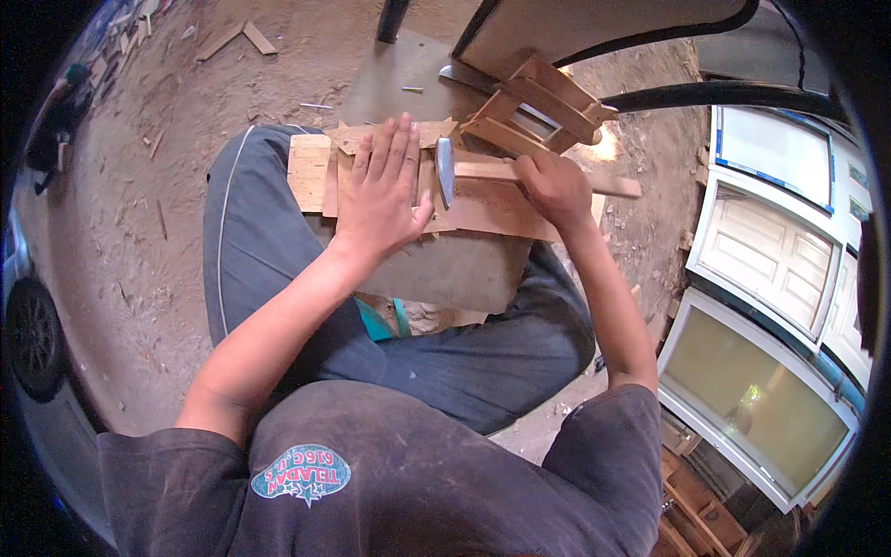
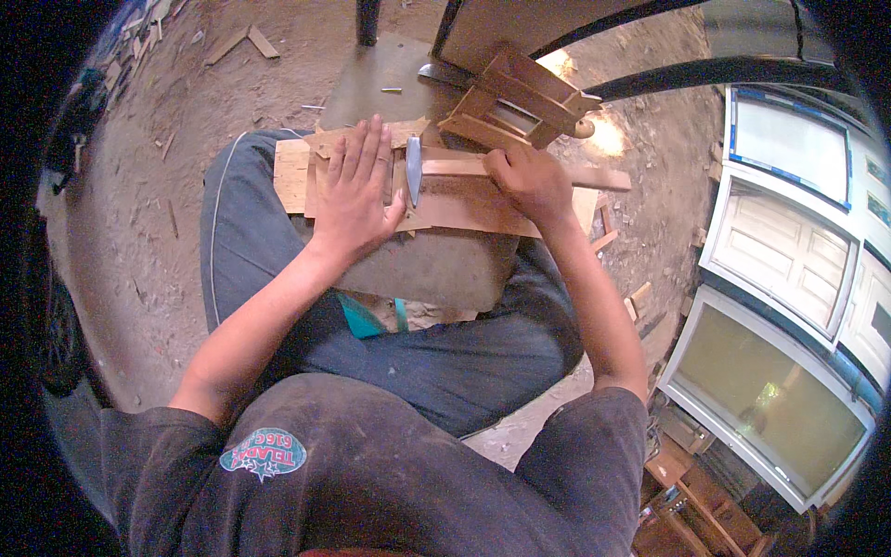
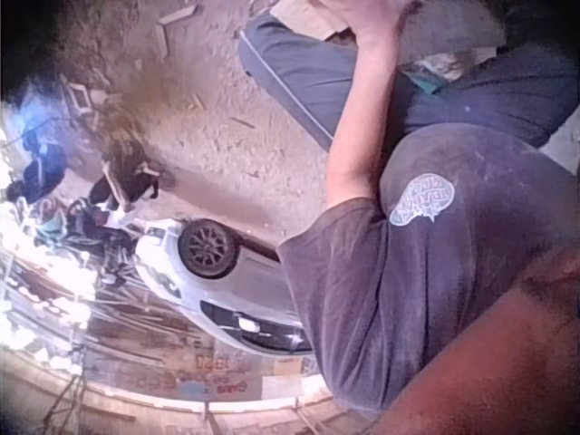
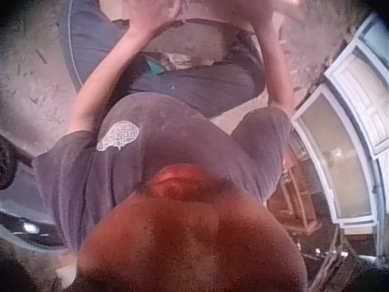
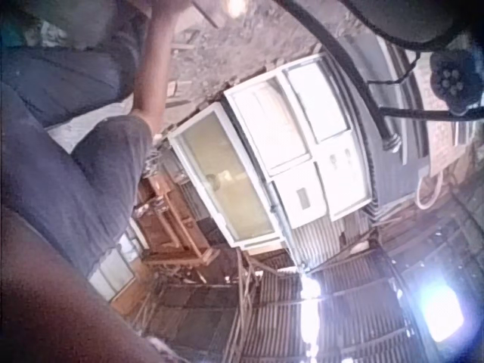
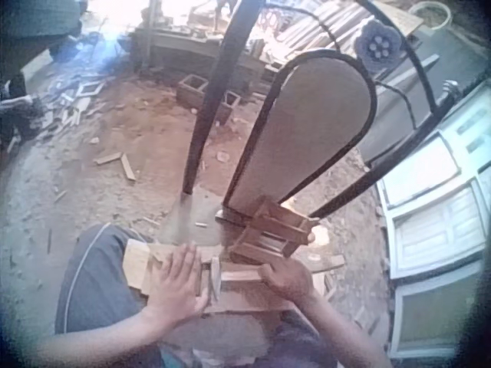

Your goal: The person builds a wooden frame by hammering small wooden pieces together.

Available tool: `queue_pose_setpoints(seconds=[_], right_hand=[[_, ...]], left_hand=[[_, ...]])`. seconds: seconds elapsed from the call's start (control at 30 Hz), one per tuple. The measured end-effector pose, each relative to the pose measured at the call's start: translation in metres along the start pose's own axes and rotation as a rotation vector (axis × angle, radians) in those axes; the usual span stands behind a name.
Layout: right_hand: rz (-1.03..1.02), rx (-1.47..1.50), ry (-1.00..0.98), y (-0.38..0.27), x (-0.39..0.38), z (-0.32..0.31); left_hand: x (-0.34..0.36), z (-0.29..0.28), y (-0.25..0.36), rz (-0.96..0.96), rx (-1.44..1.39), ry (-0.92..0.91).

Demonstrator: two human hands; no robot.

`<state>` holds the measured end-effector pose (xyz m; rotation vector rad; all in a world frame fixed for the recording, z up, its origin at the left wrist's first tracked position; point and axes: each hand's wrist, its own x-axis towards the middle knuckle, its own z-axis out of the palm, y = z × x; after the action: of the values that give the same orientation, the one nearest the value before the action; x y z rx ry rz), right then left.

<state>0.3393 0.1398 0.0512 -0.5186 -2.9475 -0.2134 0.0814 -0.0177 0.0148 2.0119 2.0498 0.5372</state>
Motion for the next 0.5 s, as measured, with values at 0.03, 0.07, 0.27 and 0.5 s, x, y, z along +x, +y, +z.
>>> queue_pose_setpoints(seconds=[0.03,0.07,0.27,0.5], right_hand=[[0.026,-0.033,0.005,0.001,0.004,0.003],[-0.007,-0.003,0.019,0.000,0.004,0.001],[0.041,-0.040,0.024,0.001,0.007,0.003],[0.024,-0.008,0.027,-0.003,-0.004,0.007]], left_hand=[[0.001,0.000,-0.001,-0.001,0.004,0.004],[0.002,-0.001,-0.002,-0.001,0.009,0.009],[0.002,0.001,-0.003,0.006,-0.014,0.045],[0.000,0.000,0.001,0.000,0.002,0.020]])
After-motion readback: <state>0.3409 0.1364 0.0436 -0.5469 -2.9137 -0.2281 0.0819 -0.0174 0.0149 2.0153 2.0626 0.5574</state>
